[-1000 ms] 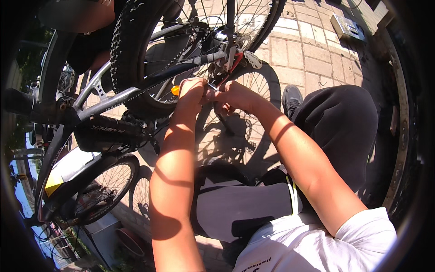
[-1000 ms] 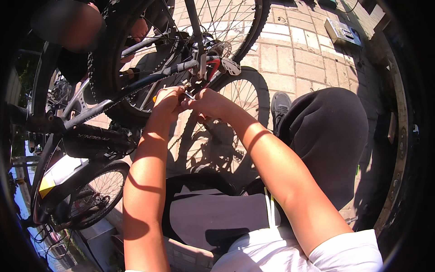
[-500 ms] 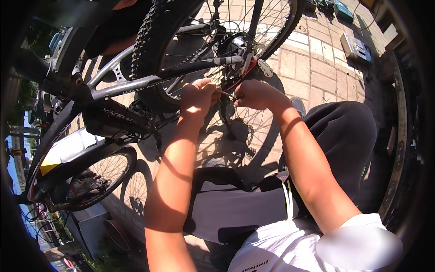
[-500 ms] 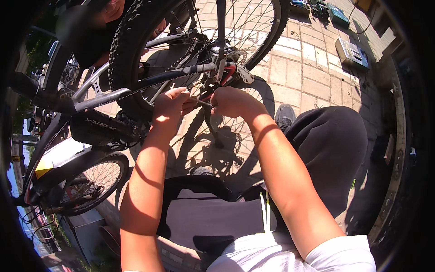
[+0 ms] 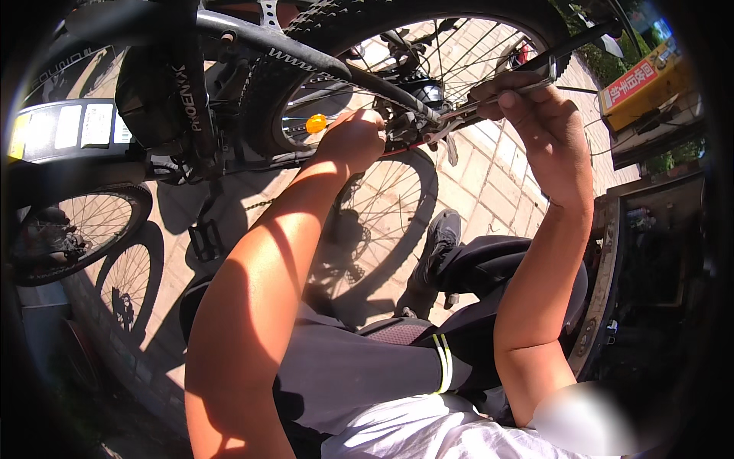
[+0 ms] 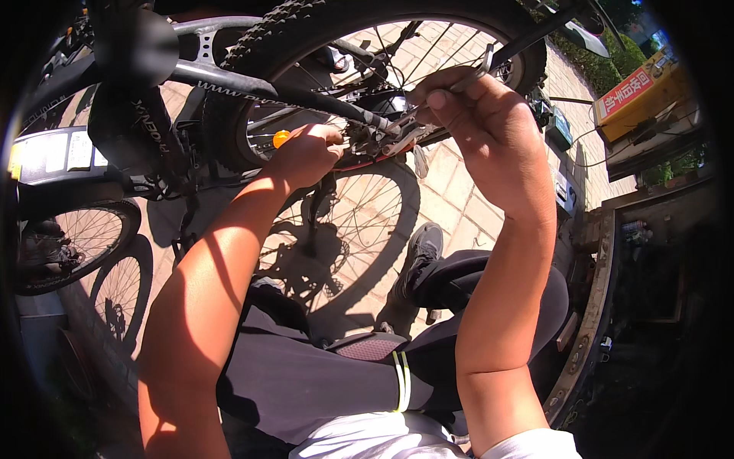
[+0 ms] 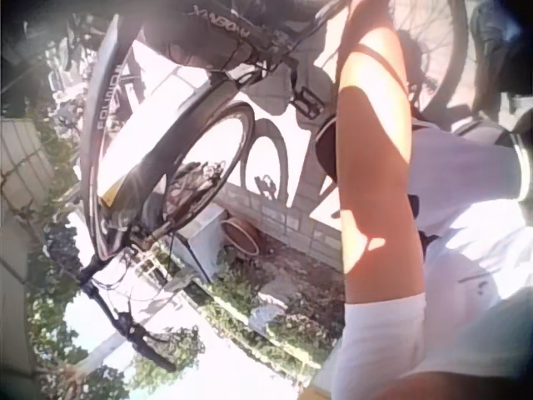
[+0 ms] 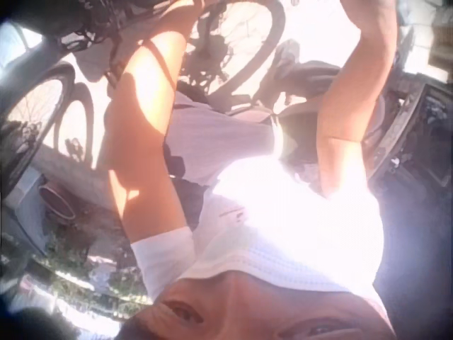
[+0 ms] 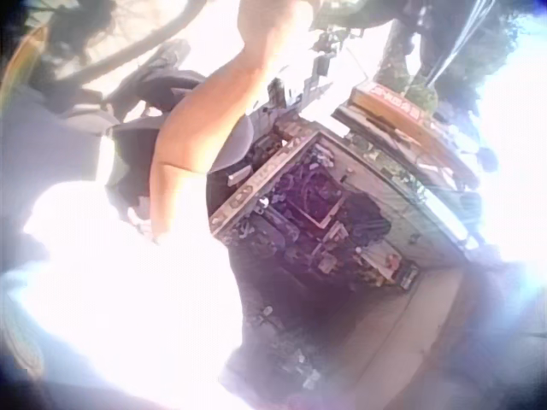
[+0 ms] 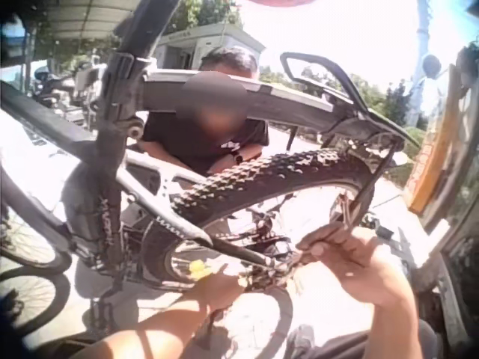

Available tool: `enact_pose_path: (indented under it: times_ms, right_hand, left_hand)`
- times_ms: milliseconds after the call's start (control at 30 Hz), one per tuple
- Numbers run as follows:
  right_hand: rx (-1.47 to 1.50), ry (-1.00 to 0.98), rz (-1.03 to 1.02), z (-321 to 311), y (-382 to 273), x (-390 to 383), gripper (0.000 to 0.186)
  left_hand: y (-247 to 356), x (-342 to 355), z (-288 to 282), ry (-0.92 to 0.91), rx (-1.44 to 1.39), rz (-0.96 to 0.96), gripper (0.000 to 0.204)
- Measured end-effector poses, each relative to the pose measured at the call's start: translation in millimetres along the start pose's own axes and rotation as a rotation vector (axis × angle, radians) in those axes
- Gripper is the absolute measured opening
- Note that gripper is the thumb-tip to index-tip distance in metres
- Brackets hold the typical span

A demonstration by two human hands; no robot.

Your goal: The person is repairing a bicycle by adjusting the rear derailleur and chain. They use a screwdriver to tighten screws and a wrench to adjust the chain tension. The person is sitting on the ground while working on the bicycle.

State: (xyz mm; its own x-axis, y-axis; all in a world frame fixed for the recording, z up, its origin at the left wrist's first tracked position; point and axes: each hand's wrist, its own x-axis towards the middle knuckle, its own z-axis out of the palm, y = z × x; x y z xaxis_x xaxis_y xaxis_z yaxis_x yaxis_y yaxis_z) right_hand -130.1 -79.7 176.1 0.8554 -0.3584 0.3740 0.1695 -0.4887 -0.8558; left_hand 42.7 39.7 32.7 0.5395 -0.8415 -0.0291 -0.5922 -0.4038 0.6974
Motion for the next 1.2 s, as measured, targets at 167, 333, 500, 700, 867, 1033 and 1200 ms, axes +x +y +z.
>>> enact_pose_path:
  times_ms: [167, 333, 500, 700, 867, 1033, 1200]
  right_hand:
    - [-0.518, -0.240, -0.047, -7, 6, 28, 0.014]
    - [-0.684, -0.427, 0.295, -22, -25, 32, 0.019]
    - [-1.074, -0.703, 0.215, -55, 22, 12, 0.020]
    - [-1.135, -0.593, 0.362, -91, 55, -3, 0.020]
    - [-0.955, -0.411, 0.159, -110, 86, 4, 0.018]
    - [-0.850, -0.392, 0.014, -110, 103, 34, 0.018]
    - [-0.761, -0.521, 0.116, -94, 105, 42, 0.018]
  left_hand:
    - [5, 15, 16, 0.047, -0.301, 0.109, 0.023]
    - [-1, 18, 17, -0.003, -0.361, 0.153, 0.026]
    - [27, 25, 18, -0.040, -0.161, 0.303, 0.021]
    - [23, 37, 31, 0.070, -0.065, 0.404, 0.018]
    - [4, 55, 51, 0.123, 0.016, 0.570, 0.023]
    - [12, 51, 43, 0.068, -0.124, 0.515, 0.018]
    - [23, 42, 27, -0.080, -0.154, 0.411, 0.020]
